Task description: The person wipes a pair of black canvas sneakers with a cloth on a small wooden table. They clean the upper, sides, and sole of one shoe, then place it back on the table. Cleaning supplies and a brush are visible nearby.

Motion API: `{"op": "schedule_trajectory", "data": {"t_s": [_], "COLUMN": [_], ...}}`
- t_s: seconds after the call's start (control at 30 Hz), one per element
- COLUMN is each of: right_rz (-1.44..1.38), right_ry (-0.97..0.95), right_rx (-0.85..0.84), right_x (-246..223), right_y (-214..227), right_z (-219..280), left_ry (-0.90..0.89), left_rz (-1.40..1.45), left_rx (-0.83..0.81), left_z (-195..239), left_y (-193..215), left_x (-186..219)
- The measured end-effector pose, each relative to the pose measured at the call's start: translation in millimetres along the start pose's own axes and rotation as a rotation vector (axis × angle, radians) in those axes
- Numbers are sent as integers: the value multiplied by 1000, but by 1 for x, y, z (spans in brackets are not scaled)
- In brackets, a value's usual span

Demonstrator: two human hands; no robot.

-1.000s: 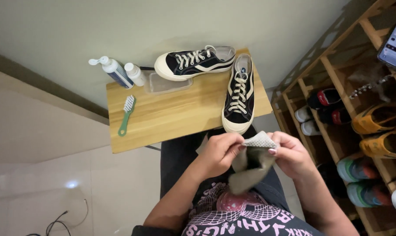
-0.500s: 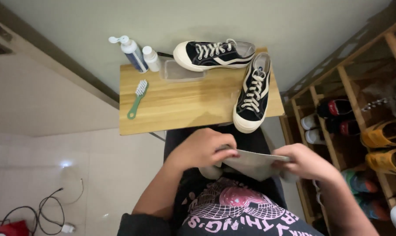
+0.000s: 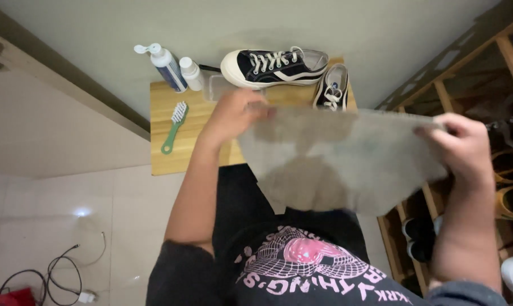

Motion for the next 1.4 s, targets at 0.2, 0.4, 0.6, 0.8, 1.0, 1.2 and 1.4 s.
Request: {"op": "schedule_trajectory", "data": {"t_s": [0.2,0.4,0.6,0.8,1.0,1.2,1.4], "right_rz": [120,641,-326,-726,-125,-245,-171], "right_ry": [115,186,-25,-22,252,-237,-314], "right_rx": [38,502,612,612,406,-20,-136], "right_x": [28,58,48,-2,12,39,50], "right_y": [-17,8,23,2,-85,-195,-220], "right_z": [-10,28,51,55,-46,-58,-66], "left_ry": [52,-201,-224,-91,-225,-20,20], "left_rz": [-17,-98,-359,-187,-85,223,268], "left_rx": [48,-143,61,309,783,169,-58], "left_z": [0,56,93,71,-20,-47,-98], "left_y": [-11,-42,-41,-12,-45,-157,-230], "left_x": [-33,36,72,31,-78,-59,-98]}}
Point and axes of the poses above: each hand's wrist, its own z-axis away from the middle knuckle, its own y-axis out of the back of the hand, x = y × z, the point moved 8 cm from there along -z, towards the middle knuckle, and after that the axes turned 8 degrees about -x, right-handed, at the moved point
